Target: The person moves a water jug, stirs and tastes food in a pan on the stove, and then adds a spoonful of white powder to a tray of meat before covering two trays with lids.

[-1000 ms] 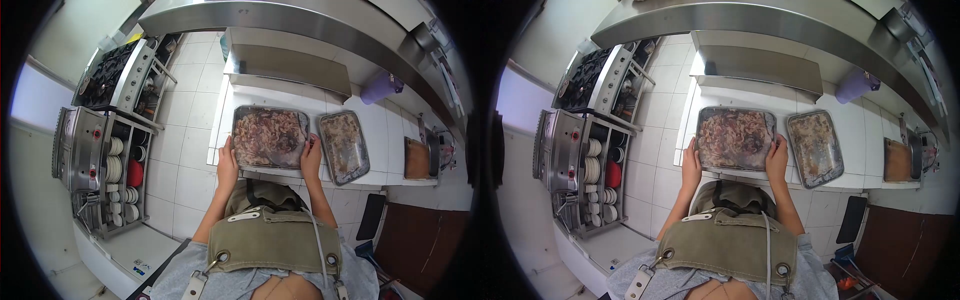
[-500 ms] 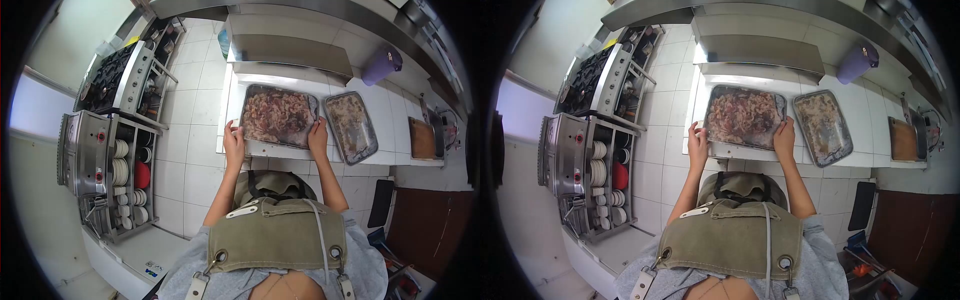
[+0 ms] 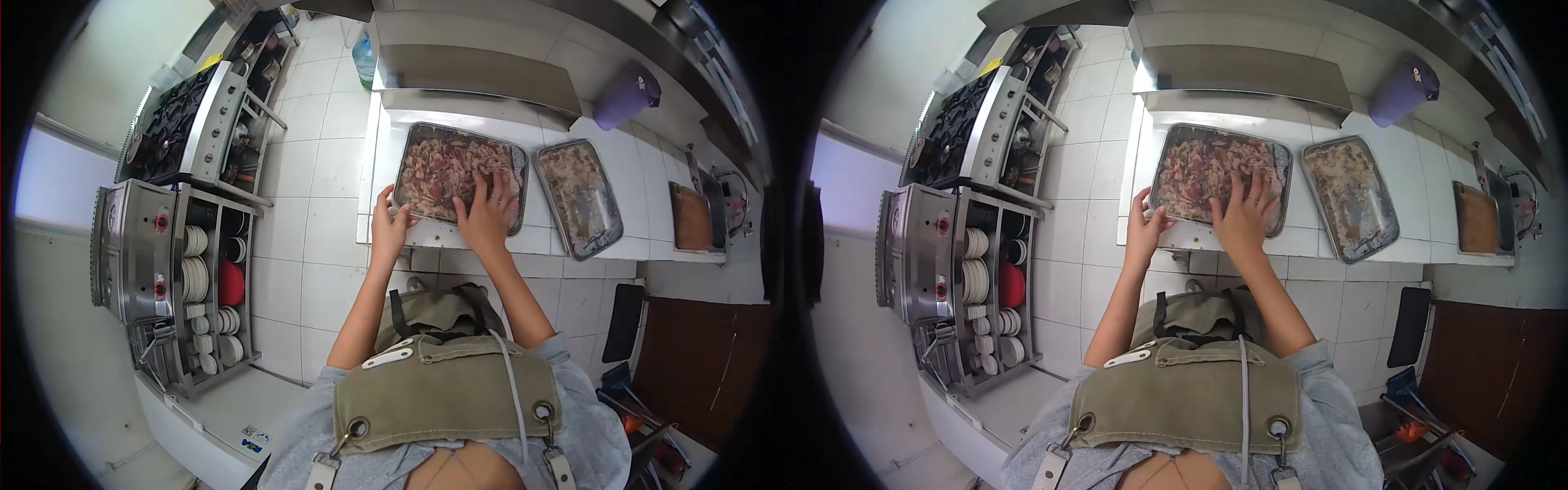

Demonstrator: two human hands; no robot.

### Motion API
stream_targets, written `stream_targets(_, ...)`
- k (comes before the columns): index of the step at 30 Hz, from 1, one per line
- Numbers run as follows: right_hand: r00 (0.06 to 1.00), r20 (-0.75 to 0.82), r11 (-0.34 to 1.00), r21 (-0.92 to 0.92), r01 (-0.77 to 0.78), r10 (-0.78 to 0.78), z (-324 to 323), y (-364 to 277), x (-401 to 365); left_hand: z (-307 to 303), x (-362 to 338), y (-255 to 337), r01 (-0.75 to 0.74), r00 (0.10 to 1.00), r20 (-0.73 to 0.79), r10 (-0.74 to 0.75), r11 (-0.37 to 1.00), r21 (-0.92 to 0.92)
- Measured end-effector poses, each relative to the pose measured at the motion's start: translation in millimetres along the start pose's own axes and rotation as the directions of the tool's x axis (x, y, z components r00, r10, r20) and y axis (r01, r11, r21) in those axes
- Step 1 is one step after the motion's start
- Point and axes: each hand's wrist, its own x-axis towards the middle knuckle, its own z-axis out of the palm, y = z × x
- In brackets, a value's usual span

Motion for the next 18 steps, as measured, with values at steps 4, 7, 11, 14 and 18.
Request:
stream_targets(4,0.997,0.016,0.997,-0.038,0.073,-0.073,5.6,-3.7,-2.4,5.3,-5.4,10.0,0.031,0.999,-0.038,-0.034,0.997,-0.077)
stream_targets(7,0.991,-0.009,0.99,-0.055,0.133,-0.134,9.5,-4.9,-6.1,4.3,-7.8,5.6,0.05,0.998,-0.029,-0.052,0.996,-0.079)
stream_targets(11,0.991,-0.048,0.992,-0.026,0.126,-0.127,8.6,-3.0,-9.2,6.5,-8.9,5.6,0.051,0.998,-0.041,-0.056,0.993,-0.11)
stream_targets(14,0.993,-0.045,0.991,0.073,0.109,-0.106,-5.5,3.7,-3.0,5.5,-0.1,4.7,0.032,0.999,-0.038,-0.037,0.99,-0.135)
stream_targets(18,0.96,-0.275,0.986,0.167,-0.004,0.051,-41.7,48.2,-5.3,-1.5,7.5,10.7,0.15,0.989,0.017,-0.149,0.979,-0.135)
